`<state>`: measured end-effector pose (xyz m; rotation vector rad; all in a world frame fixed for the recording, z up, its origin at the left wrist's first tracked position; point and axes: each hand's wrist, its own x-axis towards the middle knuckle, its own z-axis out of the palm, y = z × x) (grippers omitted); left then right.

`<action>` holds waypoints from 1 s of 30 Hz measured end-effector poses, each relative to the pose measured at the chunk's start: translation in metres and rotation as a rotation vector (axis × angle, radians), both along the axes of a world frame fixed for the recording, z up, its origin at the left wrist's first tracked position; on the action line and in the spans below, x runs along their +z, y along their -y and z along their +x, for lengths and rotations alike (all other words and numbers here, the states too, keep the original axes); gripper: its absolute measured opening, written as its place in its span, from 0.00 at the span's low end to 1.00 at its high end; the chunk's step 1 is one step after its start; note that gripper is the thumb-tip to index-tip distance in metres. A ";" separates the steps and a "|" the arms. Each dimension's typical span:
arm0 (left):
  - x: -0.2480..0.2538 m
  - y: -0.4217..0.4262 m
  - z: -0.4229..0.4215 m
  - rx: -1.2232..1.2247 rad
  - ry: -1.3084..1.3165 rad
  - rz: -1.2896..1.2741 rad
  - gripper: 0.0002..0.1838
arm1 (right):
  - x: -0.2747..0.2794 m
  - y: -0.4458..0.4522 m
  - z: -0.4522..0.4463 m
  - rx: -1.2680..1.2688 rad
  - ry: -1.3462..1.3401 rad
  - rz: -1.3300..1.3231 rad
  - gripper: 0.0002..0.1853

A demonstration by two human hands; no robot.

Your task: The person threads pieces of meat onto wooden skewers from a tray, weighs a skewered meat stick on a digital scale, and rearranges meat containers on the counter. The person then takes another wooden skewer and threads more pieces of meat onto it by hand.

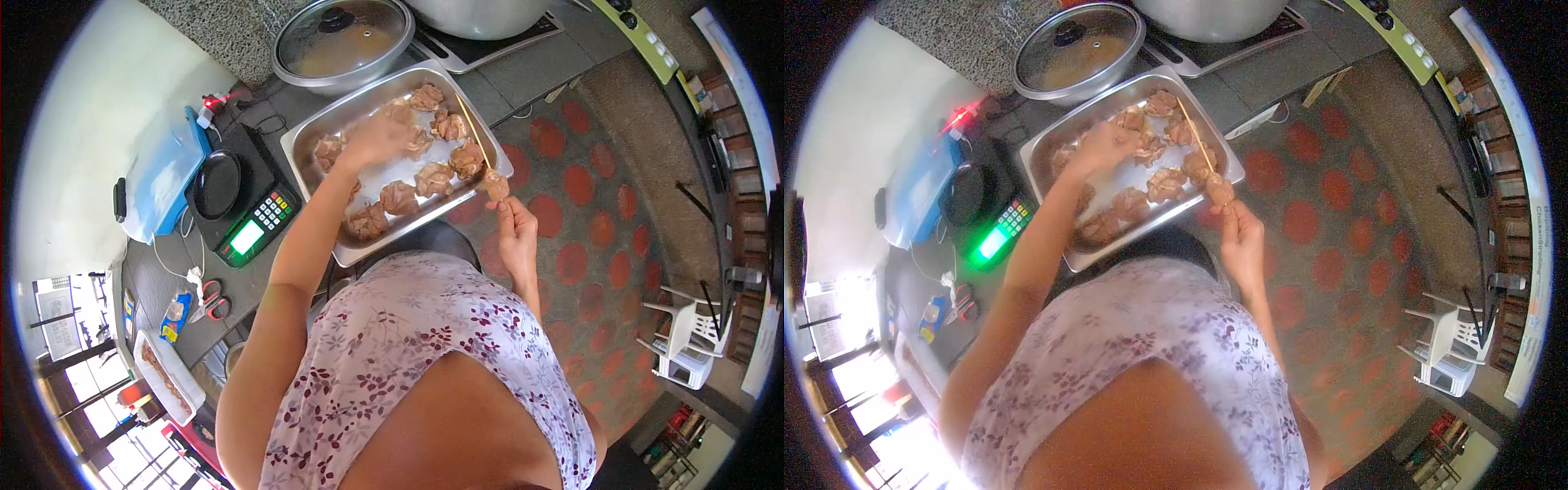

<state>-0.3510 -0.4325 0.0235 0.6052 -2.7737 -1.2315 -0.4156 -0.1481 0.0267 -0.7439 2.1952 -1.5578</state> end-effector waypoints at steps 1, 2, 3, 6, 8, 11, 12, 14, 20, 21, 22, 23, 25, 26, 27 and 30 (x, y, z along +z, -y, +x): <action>0.011 -0.002 -0.005 0.050 0.024 -0.106 0.10 | 0.000 0.001 0.000 0.002 0.001 -0.001 0.14; 0.016 -0.004 -0.009 0.101 0.048 -0.211 0.09 | 0.000 0.001 0.001 0.003 0.011 -0.008 0.14; 0.003 -0.001 -0.016 0.105 0.047 -0.211 0.09 | 0.001 0.002 0.001 0.006 0.020 -0.015 0.14; -0.032 0.006 -0.030 -0.034 -0.043 -0.456 0.10 | -0.012 0.007 -0.003 0.046 -0.089 -0.144 0.14; -0.033 0.005 -0.031 -0.077 -0.044 -0.671 0.12 | -0.009 0.006 -0.004 0.044 -0.079 -0.112 0.14; -0.017 0.016 -0.023 -0.036 -0.106 -0.374 0.12 | 0.004 0.005 -0.002 0.038 -0.025 -0.053 0.14; -0.011 0.019 -0.019 -0.039 -0.104 -0.378 0.12 | 0.008 0.005 -0.002 0.040 0.012 -0.018 0.14; 0.000 0.020 -0.007 0.085 -0.128 0.112 0.13 | 0.010 0.005 0.001 0.050 0.025 -0.025 0.14; 0.001 0.014 0.014 0.219 -0.252 0.920 0.18 | 0.004 0.011 0.012 0.160 -0.001 -0.058 0.13; -0.006 0.013 0.015 0.227 -0.257 0.920 0.18 | 0.004 0.012 0.014 0.173 -0.057 -0.047 0.12; -0.013 0.012 0.016 0.303 -0.306 1.083 0.18 | 0.007 0.013 0.017 0.181 -0.058 -0.046 0.12; -0.018 0.011 0.016 0.378 -0.357 1.245 0.18 | 0.012 0.014 0.019 0.175 -0.036 -0.008 0.12; -0.003 0.005 0.018 0.386 -0.374 1.340 0.20 | 0.017 0.015 0.021 0.174 -0.014 0.030 0.12; 0.003 0.004 0.019 0.387 -0.386 1.437 0.21 | 0.018 0.016 0.021 0.183 -0.024 0.073 0.12; -0.001 0.003 0.021 0.391 -0.390 1.438 0.21 | 0.019 0.016 0.021 0.192 -0.035 0.116 0.12; -0.009 0.002 0.022 0.393 -0.414 1.140 0.16 | 0.013 0.016 0.022 0.181 -0.081 0.094 0.11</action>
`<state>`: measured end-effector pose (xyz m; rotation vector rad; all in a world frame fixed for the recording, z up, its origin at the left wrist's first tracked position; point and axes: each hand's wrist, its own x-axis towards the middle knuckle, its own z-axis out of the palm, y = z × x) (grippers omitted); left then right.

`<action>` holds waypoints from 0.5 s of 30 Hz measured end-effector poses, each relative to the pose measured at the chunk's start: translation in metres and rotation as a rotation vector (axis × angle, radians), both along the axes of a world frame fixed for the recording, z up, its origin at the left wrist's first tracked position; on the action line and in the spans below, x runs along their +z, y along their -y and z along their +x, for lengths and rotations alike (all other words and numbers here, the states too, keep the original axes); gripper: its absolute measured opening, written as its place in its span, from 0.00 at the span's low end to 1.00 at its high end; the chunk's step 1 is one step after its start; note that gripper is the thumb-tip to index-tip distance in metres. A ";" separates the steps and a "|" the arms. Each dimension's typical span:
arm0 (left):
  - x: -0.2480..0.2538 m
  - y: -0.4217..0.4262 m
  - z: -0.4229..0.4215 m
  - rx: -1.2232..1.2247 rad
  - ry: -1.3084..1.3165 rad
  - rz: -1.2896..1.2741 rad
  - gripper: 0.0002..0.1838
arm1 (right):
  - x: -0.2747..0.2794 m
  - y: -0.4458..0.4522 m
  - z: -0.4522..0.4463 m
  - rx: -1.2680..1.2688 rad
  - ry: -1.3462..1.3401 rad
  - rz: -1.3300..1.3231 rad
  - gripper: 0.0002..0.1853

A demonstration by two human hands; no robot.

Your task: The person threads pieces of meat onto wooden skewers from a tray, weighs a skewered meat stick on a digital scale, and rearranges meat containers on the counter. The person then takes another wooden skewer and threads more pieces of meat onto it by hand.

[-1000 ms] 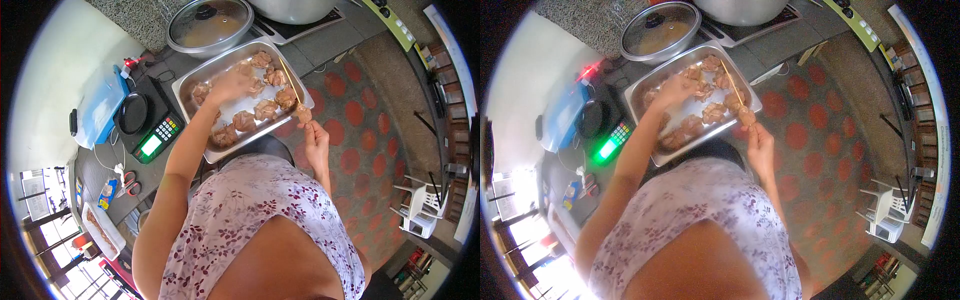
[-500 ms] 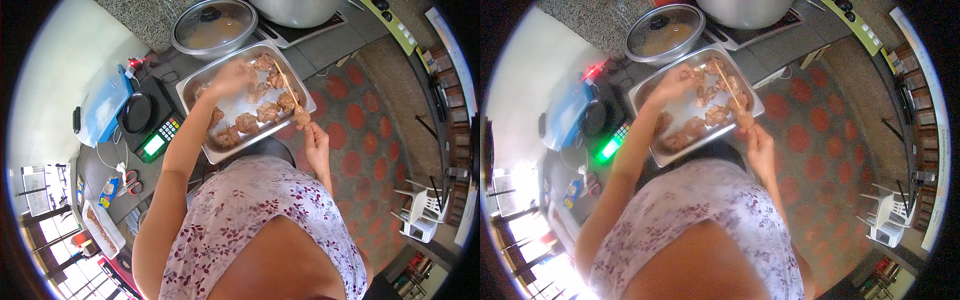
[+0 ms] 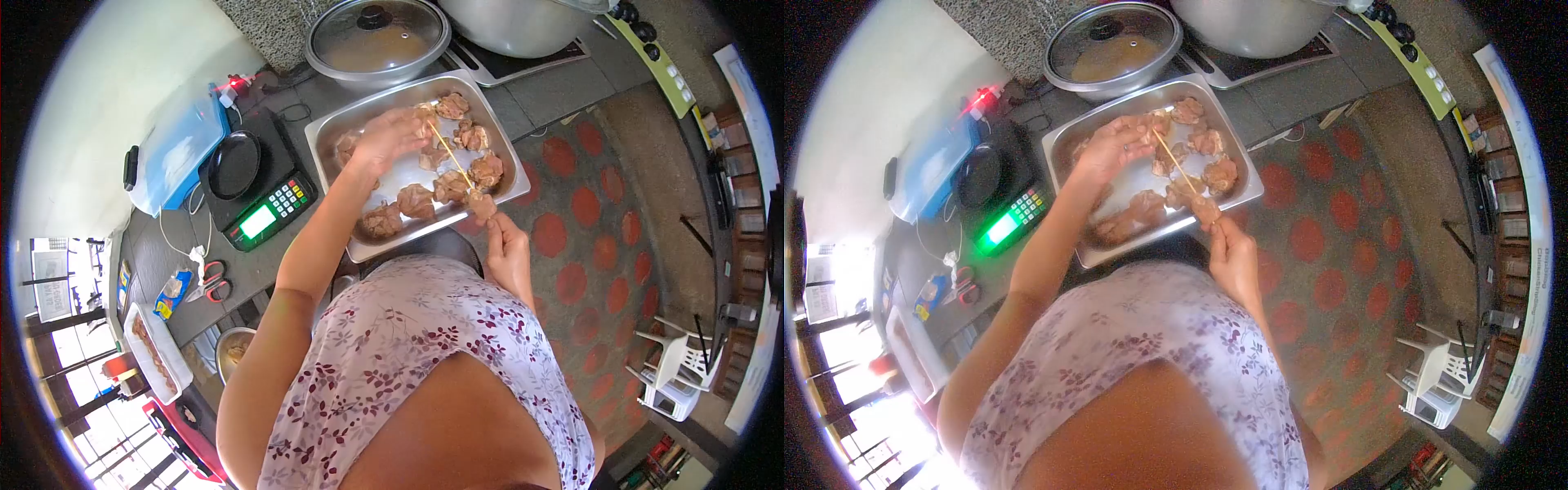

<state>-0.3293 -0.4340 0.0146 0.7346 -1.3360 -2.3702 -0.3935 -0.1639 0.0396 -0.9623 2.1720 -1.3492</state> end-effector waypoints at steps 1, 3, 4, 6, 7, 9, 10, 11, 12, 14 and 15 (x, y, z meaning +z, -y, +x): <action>0.001 -0.002 0.000 0.048 0.008 -0.081 0.17 | 0.000 0.000 0.000 0.000 -0.001 0.001 0.11; 0.003 -0.006 0.001 0.091 0.016 -0.160 0.19 | 0.000 0.000 0.001 -0.008 -0.008 -0.026 0.11; 0.005 -0.008 0.001 0.092 0.040 -0.287 0.18 | 0.000 -0.001 0.001 -0.011 -0.008 -0.025 0.11; 0.010 -0.009 0.001 0.089 0.063 -0.414 0.17 | -0.001 -0.002 0.000 -0.017 -0.012 -0.021 0.09; 0.012 -0.009 0.001 0.071 0.110 -0.405 0.16 | -0.001 -0.002 0.000 -0.021 -0.013 -0.021 0.09; 0.015 -0.009 0.001 0.050 0.157 -0.395 0.15 | 0.000 -0.002 0.002 -0.023 -0.031 -0.014 0.08; 0.016 -0.010 0.001 0.056 0.086 -0.218 0.15 | 0.000 -0.002 0.003 -0.025 -0.031 -0.013 0.08; 0.017 -0.010 0.001 0.062 0.015 -0.041 0.14 | 0.001 -0.002 0.004 -0.029 -0.023 -0.010 0.08; 0.014 -0.010 0.000 0.059 0.015 -0.040 0.14 | 0.001 -0.003 0.005 -0.033 -0.014 -0.007 0.08; 0.005 -0.008 -0.003 0.136 -0.029 0.013 0.13 | -0.006 -0.005 0.004 -0.025 -0.031 -0.006 0.08; 0.001 -0.008 -0.005 0.135 -0.029 0.014 0.13 | -0.009 -0.006 0.004 -0.013 -0.048 -0.007 0.08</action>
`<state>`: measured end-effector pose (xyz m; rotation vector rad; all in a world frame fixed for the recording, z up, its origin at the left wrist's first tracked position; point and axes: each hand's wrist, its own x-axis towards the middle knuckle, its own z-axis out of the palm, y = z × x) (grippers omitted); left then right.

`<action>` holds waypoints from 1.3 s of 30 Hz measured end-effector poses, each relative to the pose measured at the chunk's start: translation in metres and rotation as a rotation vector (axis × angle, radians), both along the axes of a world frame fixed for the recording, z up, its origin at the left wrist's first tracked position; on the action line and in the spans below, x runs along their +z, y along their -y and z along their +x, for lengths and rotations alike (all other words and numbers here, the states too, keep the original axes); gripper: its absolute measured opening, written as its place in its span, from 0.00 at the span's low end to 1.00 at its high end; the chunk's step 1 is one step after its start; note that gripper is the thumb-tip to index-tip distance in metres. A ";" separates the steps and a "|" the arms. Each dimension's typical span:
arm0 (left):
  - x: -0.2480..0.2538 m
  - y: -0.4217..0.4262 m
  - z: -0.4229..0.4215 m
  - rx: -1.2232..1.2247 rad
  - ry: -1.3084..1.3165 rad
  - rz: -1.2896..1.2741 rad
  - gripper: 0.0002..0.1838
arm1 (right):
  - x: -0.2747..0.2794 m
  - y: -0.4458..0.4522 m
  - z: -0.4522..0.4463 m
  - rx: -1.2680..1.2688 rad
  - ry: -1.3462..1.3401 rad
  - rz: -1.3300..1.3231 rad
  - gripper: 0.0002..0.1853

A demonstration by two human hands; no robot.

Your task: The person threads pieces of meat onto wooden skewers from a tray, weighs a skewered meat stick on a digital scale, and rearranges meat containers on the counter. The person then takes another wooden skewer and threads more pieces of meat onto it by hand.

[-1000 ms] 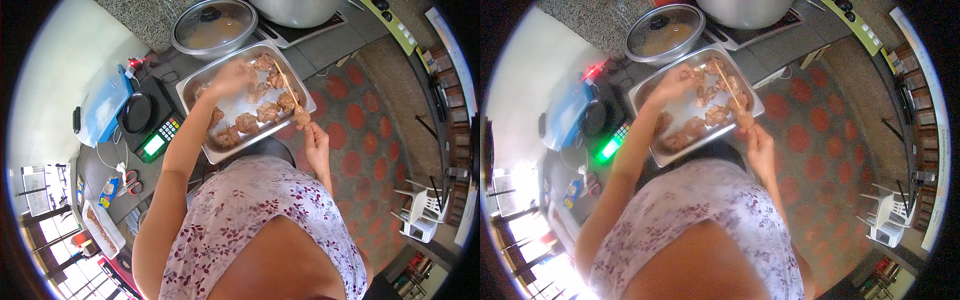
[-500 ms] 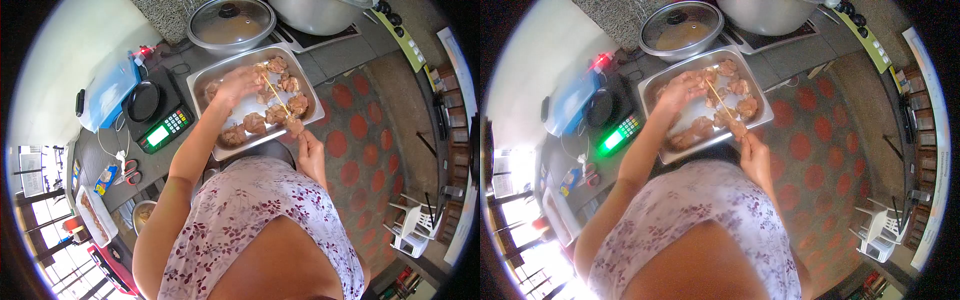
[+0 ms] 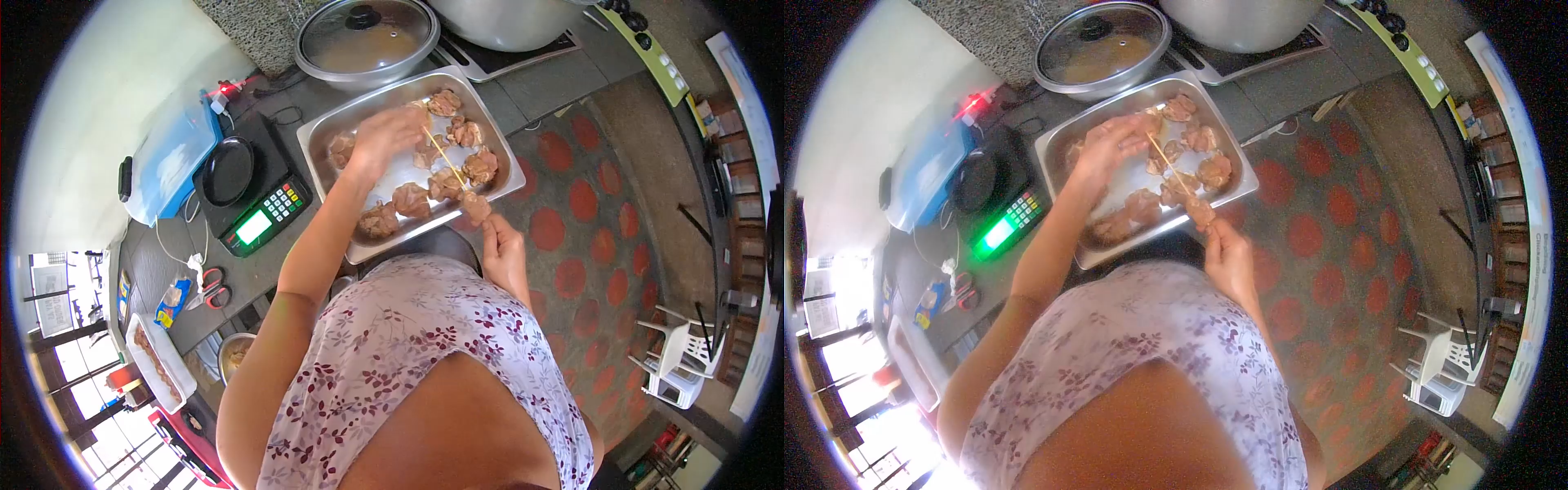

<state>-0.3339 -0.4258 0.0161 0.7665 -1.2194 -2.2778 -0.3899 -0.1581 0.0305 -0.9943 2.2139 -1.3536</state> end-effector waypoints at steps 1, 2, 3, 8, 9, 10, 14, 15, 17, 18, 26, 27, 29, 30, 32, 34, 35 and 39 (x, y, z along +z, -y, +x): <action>-0.003 0.000 -0.002 0.029 0.010 -0.035 0.14 | -0.001 0.000 0.000 0.000 0.000 0.000 0.08; -0.006 0.000 -0.003 0.059 0.021 -0.070 0.16 | -0.001 0.001 0.001 -0.001 -0.004 0.006 0.07; -0.004 -0.001 -0.004 0.058 0.021 -0.069 0.16 | -0.002 0.001 0.002 -0.003 -0.007 0.012 0.07; 0.004 -0.006 -0.004 0.091 0.014 0.027 0.25 | -0.001 0.003 0.004 -0.008 -0.012 -0.012 0.07; 0.004 -0.006 -0.005 0.092 0.014 0.027 0.25 | 0.002 0.004 0.005 -0.005 0.001 -0.010 0.07; 0.003 -0.006 -0.005 0.092 0.016 0.040 0.25 | 0.003 0.004 0.005 -0.004 0.001 -0.010 0.07; 0.004 -0.008 -0.004 0.111 0.012 0.035 0.27 | 0.004 0.004 0.006 0.007 0.003 0.033 0.09; 0.004 -0.009 -0.005 0.113 0.011 0.035 0.27 | 0.004 0.005 0.006 0.009 -0.001 0.027 0.09; 0.001 -0.010 -0.006 0.138 0.004 0.021 0.27 | 0.005 0.005 0.007 0.005 0.008 0.025 0.09; -0.002 -0.010 -0.006 0.139 0.005 0.020 0.27 | 0.005 0.005 0.007 0.000 0.019 0.023 0.09; -0.003 -0.013 -0.006 0.162 -0.009 0.059 0.25 | -0.003 0.010 0.012 -0.013 0.035 -0.051 0.10; -0.001 -0.013 -0.006 0.164 -0.011 0.058 0.25 | -0.004 0.012 0.013 -0.012 0.040 -0.088 0.10; 0.004 -0.014 -0.006 0.151 -0.005 0.089 0.24 | 0.004 0.012 0.015 -0.012 0.072 -0.052 0.10; 0.002 -0.013 -0.006 0.154 -0.008 0.090 0.24 | 0.008 0.012 0.016 -0.014 0.106 -0.016 0.10; -0.002 -0.011 -0.005 0.120 -0.008 0.085 0.25 | 0.010 0.011 0.015 0.000 0.094 0.001 0.10; 0.000 -0.013 -0.006 0.126 0.000 0.071 0.26 | 0.008 0.011 0.014 0.010 0.083 0.015 0.10; 0.000 -0.014 -0.006 0.131 0.009 0.060 0.26 | 0.005 0.011 0.014 0.012 0.096 0.019 0.10; -0.002 -0.021 -0.011 0.131 -0.054 0.132 0.27 | 0.009 0.016 0.015 -0.005 0.093 -0.076 0.11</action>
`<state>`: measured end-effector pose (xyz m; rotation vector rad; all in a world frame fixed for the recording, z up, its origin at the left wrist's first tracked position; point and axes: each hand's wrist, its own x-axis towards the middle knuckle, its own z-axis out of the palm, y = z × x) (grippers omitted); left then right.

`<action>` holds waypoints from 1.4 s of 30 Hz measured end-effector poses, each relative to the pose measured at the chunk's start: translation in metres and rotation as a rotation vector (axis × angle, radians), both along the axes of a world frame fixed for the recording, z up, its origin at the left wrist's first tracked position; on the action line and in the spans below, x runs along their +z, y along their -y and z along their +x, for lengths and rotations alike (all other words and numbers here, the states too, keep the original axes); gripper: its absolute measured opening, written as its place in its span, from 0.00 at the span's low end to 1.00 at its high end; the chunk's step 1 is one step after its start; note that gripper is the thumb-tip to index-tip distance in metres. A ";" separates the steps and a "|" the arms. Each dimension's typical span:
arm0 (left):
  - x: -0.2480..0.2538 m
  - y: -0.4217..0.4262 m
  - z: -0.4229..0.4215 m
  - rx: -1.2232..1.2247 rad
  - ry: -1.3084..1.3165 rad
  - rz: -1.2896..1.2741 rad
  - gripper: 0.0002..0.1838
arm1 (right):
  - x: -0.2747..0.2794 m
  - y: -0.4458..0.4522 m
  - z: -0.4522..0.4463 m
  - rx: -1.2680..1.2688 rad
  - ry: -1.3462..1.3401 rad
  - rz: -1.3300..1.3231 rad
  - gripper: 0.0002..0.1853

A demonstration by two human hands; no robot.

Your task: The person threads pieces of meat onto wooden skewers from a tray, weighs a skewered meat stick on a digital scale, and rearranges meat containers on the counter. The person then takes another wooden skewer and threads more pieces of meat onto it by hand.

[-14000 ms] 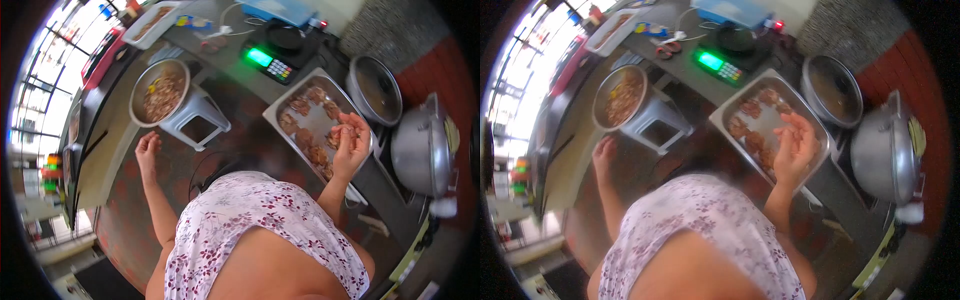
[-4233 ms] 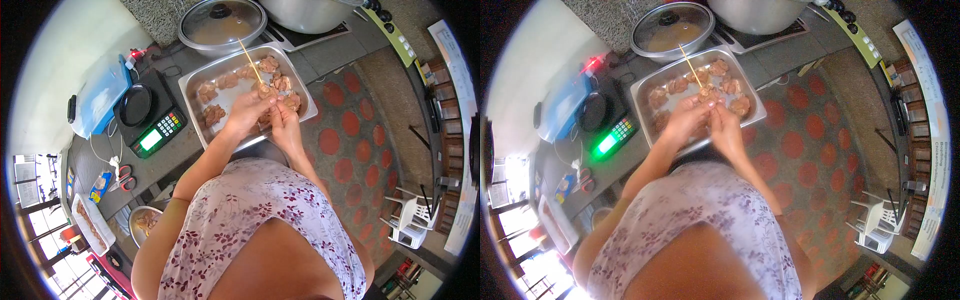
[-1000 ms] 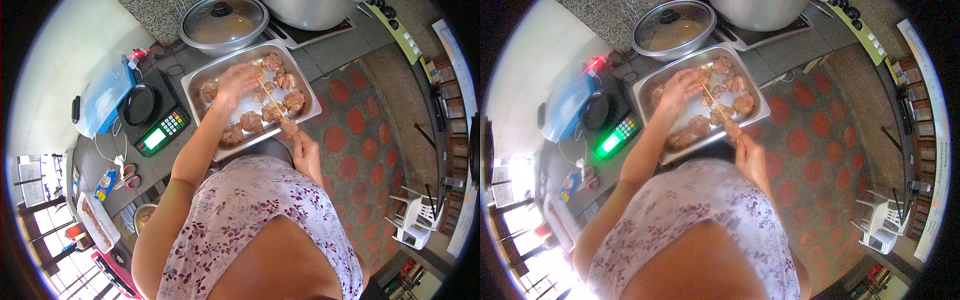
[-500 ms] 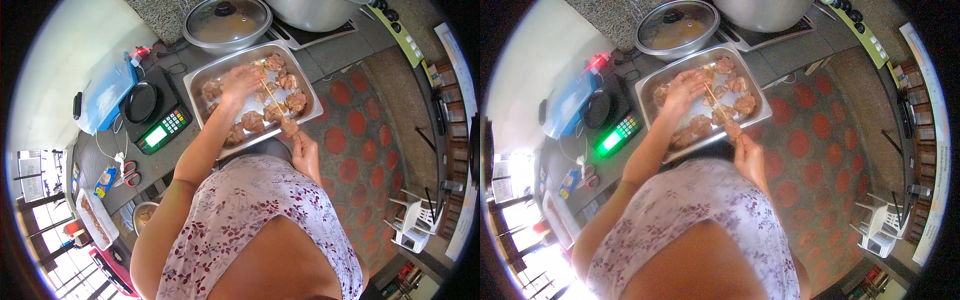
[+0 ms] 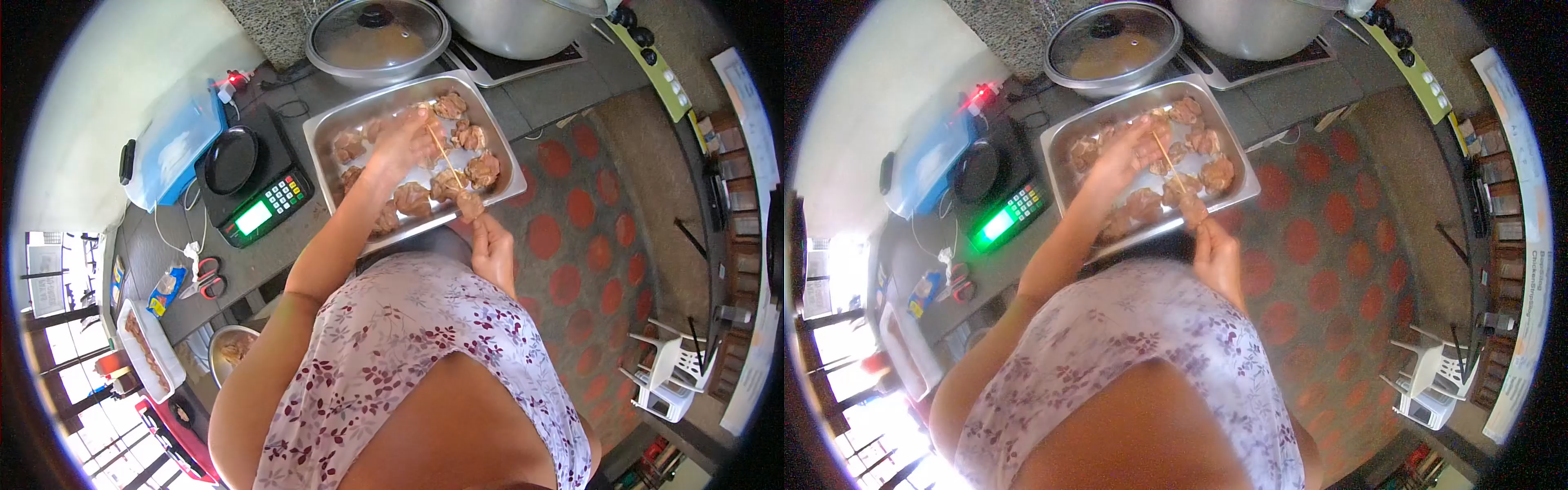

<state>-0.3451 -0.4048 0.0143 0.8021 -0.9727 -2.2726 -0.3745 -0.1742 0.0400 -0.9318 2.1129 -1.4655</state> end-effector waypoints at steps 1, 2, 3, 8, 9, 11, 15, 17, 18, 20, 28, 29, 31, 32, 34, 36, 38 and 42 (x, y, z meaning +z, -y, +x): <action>0.002 -0.006 0.001 -0.063 0.006 0.115 0.28 | 0.000 0.001 -0.001 0.002 -0.003 -0.001 0.11; 0.004 -0.009 0.001 -0.127 0.012 0.231 0.31 | 0.000 0.001 -0.001 0.000 0.011 -0.018 0.11; 0.005 -0.008 0.001 -0.127 0.009 0.231 0.31 | -0.001 0.001 -0.002 -0.002 0.027 -0.033 0.11; 0.014 0.011 0.000 -0.238 -0.132 0.445 0.42 | -0.005 -0.002 -0.002 0.022 0.009 -0.035 0.11; 0.012 0.011 -0.001 -0.237 -0.135 0.443 0.42 | -0.005 -0.002 -0.003 0.024 0.012 -0.024 0.11; 0.005 0.011 -0.002 -0.251 -0.179 0.415 0.42 | -0.007 -0.001 -0.005 0.023 0.001 -0.014 0.11; 0.012 0.010 0.004 -0.336 -0.242 0.557 0.41 | -0.005 0.000 -0.004 0.024 0.006 -0.009 0.11; 0.021 0.007 0.006 -0.356 -0.189 0.567 0.37 | -0.003 -0.001 -0.003 0.030 0.010 -0.012 0.11; 0.021 0.007 0.005 -0.355 -0.191 0.565 0.37 | -0.002 -0.001 -0.003 0.035 0.015 -0.016 0.11; 0.019 0.005 0.003 -0.189 -0.172 0.411 0.31 | -0.007 -0.001 -0.004 0.048 0.027 -0.041 0.12; -0.001 0.010 -0.008 -0.149 -0.237 0.233 0.12 | -0.010 0.002 -0.007 0.145 0.252 0.112 0.12; -0.002 0.010 -0.009 -0.161 -0.360 0.271 0.10 | 0.003 0.004 -0.005 0.152 0.288 0.097 0.12; 0.007 0.007 -0.012 -0.110 -0.327 0.286 0.09 | 0.009 0.011 -0.010 0.160 0.322 0.079 0.13; 0.015 0.005 -0.012 -0.056 -0.293 0.302 0.08 | 0.007 0.016 -0.018 0.116 0.175 0.047 0.15; 0.021 0.002 -0.013 -0.056 -0.293 0.263 0.08 | 0.014 0.031 -0.025 0.060 0.004 0.000 0.17; 0.027 -0.003 -0.014 -0.062 -0.290 0.224 0.08 | 0.011 0.058 -0.034 0.120 -0.016 -0.013 0.16; 0.035 -0.007 -0.014 -0.043 -0.242 0.162 0.09 | 0.013 0.075 -0.039 0.186 -0.040 -0.032 0.15; 0.047 0.000 -0.006 -0.083 -0.241 0.183 0.12 | 0.023 0.088 -0.035 0.181 0.052 -0.036 0.12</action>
